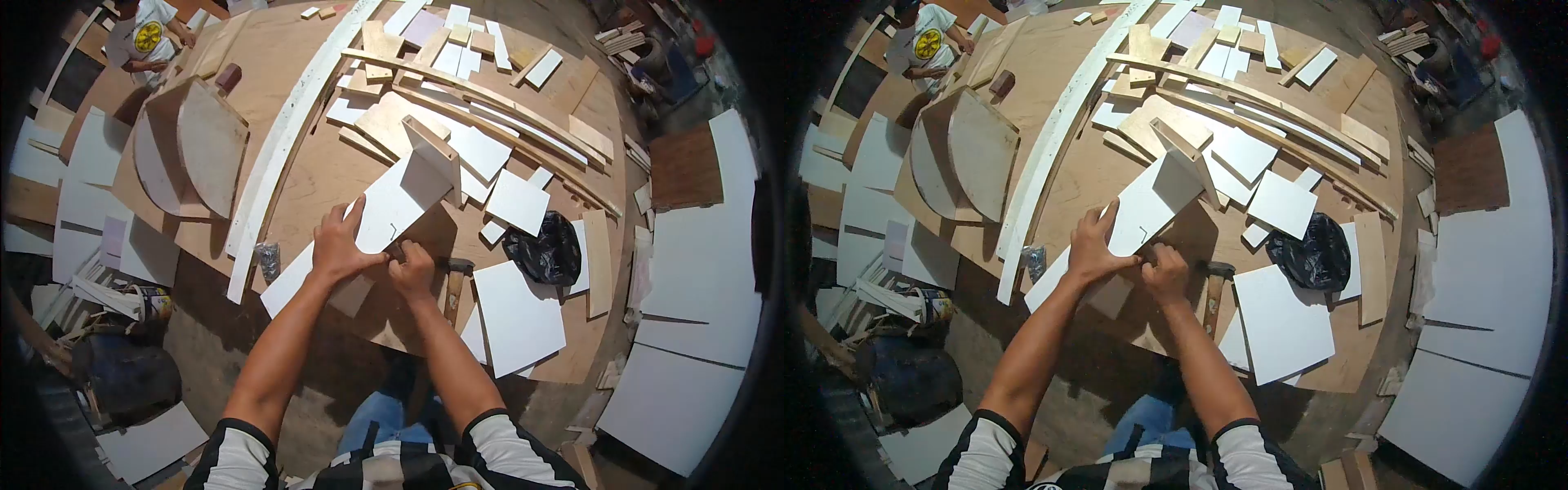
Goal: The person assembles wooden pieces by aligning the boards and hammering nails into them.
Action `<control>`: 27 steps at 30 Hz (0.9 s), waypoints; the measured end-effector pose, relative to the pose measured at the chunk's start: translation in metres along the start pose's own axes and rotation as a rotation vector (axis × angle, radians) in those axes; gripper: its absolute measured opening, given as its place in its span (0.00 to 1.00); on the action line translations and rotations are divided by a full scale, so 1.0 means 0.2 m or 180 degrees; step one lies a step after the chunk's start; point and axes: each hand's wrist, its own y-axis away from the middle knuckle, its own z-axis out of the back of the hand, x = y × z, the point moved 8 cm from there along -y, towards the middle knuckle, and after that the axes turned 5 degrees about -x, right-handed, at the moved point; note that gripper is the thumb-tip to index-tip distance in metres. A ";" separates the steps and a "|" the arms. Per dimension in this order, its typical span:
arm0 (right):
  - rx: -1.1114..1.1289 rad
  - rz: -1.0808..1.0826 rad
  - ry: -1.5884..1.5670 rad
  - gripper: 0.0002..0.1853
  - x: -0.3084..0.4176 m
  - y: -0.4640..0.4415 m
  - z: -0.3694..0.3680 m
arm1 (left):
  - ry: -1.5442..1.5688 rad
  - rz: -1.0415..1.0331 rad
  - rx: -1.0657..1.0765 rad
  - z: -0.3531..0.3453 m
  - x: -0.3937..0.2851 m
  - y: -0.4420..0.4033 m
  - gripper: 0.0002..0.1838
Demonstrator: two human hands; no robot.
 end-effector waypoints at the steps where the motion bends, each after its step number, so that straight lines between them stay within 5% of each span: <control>1: 0.0005 0.0110 -0.0001 0.09 -0.01 0.00 0.00 | 0.0056 -0.0055 -0.0051 -0.01 0.00 -0.01 0.69; 6: 0.0069 -0.0274 -0.0137 0.06 -0.09 -0.07 0.05 | 0.0132 -0.0212 0.0041 -0.05 0.01 -0.04 0.67; 27: 0.0140 -0.0039 -0.0294 0.06 -0.15 0.09 -0.10 | -0.0132 -0.0602 -0.0199 -0.09 0.03 0.02 0.68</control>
